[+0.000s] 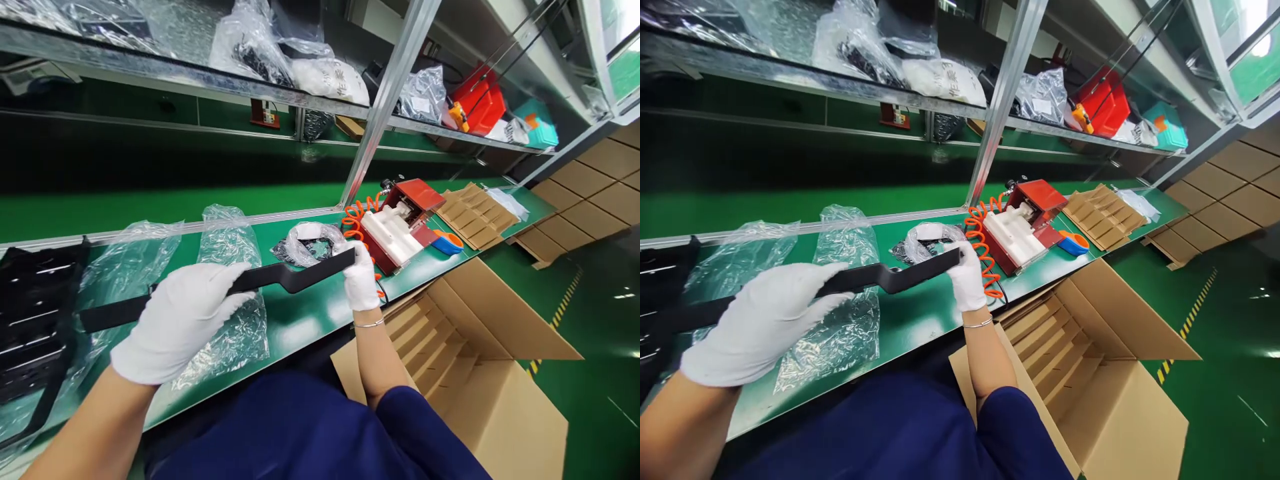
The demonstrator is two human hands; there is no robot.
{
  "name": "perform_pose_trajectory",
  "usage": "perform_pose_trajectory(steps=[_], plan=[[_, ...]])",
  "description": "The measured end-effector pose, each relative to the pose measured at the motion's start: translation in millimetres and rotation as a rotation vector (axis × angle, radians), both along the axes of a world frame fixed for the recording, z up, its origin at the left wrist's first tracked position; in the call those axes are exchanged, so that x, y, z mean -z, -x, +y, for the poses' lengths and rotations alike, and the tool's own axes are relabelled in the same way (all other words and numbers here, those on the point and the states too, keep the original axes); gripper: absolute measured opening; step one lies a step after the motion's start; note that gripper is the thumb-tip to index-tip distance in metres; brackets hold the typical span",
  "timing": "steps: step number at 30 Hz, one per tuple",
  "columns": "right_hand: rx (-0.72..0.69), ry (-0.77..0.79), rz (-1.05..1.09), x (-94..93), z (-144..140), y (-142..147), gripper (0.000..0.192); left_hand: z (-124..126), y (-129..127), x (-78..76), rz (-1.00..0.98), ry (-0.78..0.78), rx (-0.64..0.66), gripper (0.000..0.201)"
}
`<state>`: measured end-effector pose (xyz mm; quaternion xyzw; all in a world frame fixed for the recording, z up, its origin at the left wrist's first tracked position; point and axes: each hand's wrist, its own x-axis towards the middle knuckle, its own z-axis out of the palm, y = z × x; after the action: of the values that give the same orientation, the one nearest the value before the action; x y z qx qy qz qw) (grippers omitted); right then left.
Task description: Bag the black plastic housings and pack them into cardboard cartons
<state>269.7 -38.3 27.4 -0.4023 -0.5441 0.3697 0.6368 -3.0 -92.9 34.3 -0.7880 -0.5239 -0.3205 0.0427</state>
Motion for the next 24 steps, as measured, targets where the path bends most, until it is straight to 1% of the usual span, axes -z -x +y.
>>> perform_pose_trajectory(steps=[2, 4, 5, 8, 9, 10, 11, 12, 13, 15, 16, 17, 18, 19, 20, 21, 23, 24], plan=[[0.022, 0.039, 0.061, 5.7, 5.1, -10.8, 0.02, -2.2, 11.5, 1.2, 0.049, -0.11, -0.036, 0.05], [0.076, 0.053, 0.135, 12.3, 10.0, -25.9, 0.021, -6.8, 29.2, 1.0, 0.029, -0.167, -0.141, 0.046], [0.101, 0.061, 0.17, 15.6, 12.2, -34.1, 0.023, -9.6, 39.1, 1.2, -0.003, -0.176, -0.215, 0.046], [0.168, 0.088, 0.22, 25.7, 17.8, -56.1, 0.025, -16.2, 65.3, 7.7, -0.185, -0.13, -0.474, 0.055], [0.187, 0.096, 0.217, 28.7, 18.8, -61.2, 0.024, -16.8, 71.2, 12.7, -0.29, -0.091, -0.541, 0.059], [0.201, 0.098, 0.214, 31.5, 19.1, -64.5, 0.023, -16.4, 75.0, 18.9, -0.42, -0.035, -0.579, 0.062], [0.206, 0.087, 0.216, 33.7, 18.6, -66.0, 0.021, -15.0, 76.6, 26.0, -0.572, 0.049, -0.573, 0.064], [0.197, 0.061, 0.222, 35.2, 17.0, -65.7, 0.02, -13.0, 76.1, 33.4, -0.737, 0.171, -0.527, 0.065], [0.181, 0.021, 0.232, 36.0, 14.3, -63.7, 0.02, -10.8, 73.8, 40.5, -0.904, 0.328, -0.448, 0.068], [0.146, -0.081, 0.231, 35.4, 5.8, -56.5, 0.022, -7.8, 65.5, 51.4, -1.172, 0.692, -0.233, 0.076], [0.136, -0.135, 0.209, 34.0, 0.4, -52.5, 0.023, -7.8, 60.9, 54.5, -1.275, 0.815, -0.134, 0.076], [0.131, -0.181, 0.178, 32.1, -5.4, -49.3, 0.024, -9.3, 56.8, 55.9, -1.358, 0.868, -0.054, 0.071], [0.13, -0.208, 0.144, 29.7, -11.1, -47.4, 0.023, -12.2, 54.0, 55.8, -1.418, 0.863, 0.003, 0.063], [0.124, -0.207, 0.113, 26.9, -16.4, -47.3, 0.022, -16.0, 52.9, 54.5, -1.461, 0.827, 0.03, 0.053], [0.109, -0.179, 0.089, 24.0, -20.9, -49.2, 0.023, -20.4, 53.6, 52.3, -1.482, 0.799, 0.027, 0.045], [0.085, -0.127, 0.071, 21.0, -24.4, -52.7, 0.029, -24.8, 55.9, 49.7, -1.486, 0.798, 0.009, 0.042], [0.004, 0.044, 0.058, 15.5, -28.4, -62.5, 0.046, -30.9, 64.1, 43.6, -1.456, 0.833, -0.034, 0.044], [-0.045, 0.152, 0.062, 13.3, -29.2, -67.1, 0.051, -31.8, 68.8, 40.4, -1.442, 0.779, -0.07, 0.044]])
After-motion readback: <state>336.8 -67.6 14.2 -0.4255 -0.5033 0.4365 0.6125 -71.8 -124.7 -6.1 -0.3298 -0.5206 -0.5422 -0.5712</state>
